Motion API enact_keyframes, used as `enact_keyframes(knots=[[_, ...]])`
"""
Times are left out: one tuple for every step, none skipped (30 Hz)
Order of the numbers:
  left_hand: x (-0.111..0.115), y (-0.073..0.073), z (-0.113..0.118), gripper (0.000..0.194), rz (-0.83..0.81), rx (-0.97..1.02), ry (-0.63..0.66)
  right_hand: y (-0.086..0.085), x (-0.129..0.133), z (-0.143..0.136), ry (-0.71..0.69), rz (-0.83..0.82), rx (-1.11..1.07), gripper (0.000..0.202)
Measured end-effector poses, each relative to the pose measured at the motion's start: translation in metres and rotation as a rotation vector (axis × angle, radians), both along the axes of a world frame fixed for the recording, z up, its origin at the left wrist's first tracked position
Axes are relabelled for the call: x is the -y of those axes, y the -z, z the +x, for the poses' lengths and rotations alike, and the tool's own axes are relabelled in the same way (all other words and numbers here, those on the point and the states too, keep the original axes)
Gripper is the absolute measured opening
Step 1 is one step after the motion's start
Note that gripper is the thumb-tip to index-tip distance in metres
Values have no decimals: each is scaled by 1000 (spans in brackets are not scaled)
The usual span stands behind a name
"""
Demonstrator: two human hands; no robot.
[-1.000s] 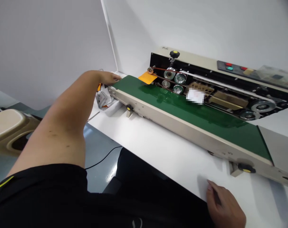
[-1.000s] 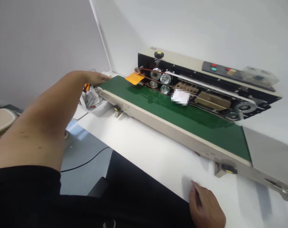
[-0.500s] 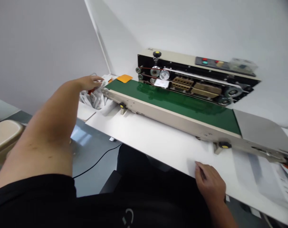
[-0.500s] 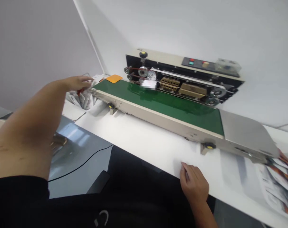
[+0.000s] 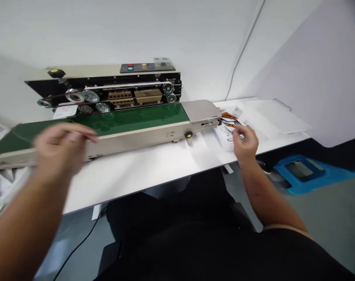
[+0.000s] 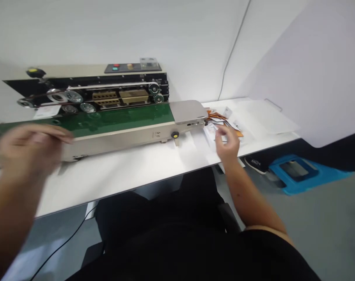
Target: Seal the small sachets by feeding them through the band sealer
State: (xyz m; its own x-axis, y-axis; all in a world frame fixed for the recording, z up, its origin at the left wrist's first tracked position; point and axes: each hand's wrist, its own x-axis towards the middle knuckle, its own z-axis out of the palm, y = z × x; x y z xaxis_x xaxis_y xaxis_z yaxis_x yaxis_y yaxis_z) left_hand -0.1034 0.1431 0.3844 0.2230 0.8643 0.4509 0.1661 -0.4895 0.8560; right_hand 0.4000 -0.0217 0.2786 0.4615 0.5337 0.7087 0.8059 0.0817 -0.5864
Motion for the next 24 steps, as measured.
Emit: enact_keyframes(knots=[[8,15,19,26,10,3,108,-8,-6,24,37,-59,7,38],[14,29,40,30,-52,-49,291,-16,-14,46,58,-155,19,43],[17,43,62,35,-122,-98,463,-23,-23,67,73,-290,36,51],[17,56,84,40,-205,-146,603,-29,-32,85,92,-451,56,62],[15,67,105,46,-281,-222,750,-34,-41,100,110,-623,74,74],[12,78,124,51,-336,-288,876,-38,-49,111,128,-789,83,86],[7,87,141,54,-378,-336,978,-40,-56,120,136,-936,79,95],[2,97,153,57,-409,-362,1053,-41,-63,126,129,-1054,61,100],[-3,105,162,59,-433,-363,1092,-41,-68,129,110,-1138,37,101],[-8,114,167,59,-451,-340,1096,-40,-73,132,94,-1187,20,99],[-13,122,169,59,-466,-309,1086,-38,-78,134,90,-1213,16,96],[-17,130,168,59,-481,-281,1078,-36,-81,136,97,-1224,32,94],[-21,136,165,59,-496,-249,1076,-33,-84,138,119,-1225,65,92],[-23,142,161,59,-508,-224,1074,-30,-86,141,146,-1219,103,90],[-25,145,158,58,-517,-207,1072,-28,-88,145,166,-1212,136,88],[-26,147,155,57,-521,-196,1066,-25,-90,148,175,-1210,156,85],[-26,148,153,56,-523,-195,1060,-22,-92,151,179,-1212,167,82],[-26,148,152,55,-524,-204,1058,-20,-94,154,185,-1216,176,78],[-25,147,152,55,-524,-213,1059,-18,-96,155,199,-1223,185,75],[-24,146,153,56,-522,-220,1063,-16,-98,155,219,-1231,201,72],[-24,145,154,56,-521,-226,1068,-14,-100,155,241,-1233,222,70],[-23,144,155,57,-518,-229,1072,-13,-100,154,262,-1225,244,67],[-22,143,156,57,-515,-226,1069,-13,-100,154,275,-1206,262,64],[-21,143,157,57,-510,-219,1059,-14,-98,154,281,-1180,273,59]])
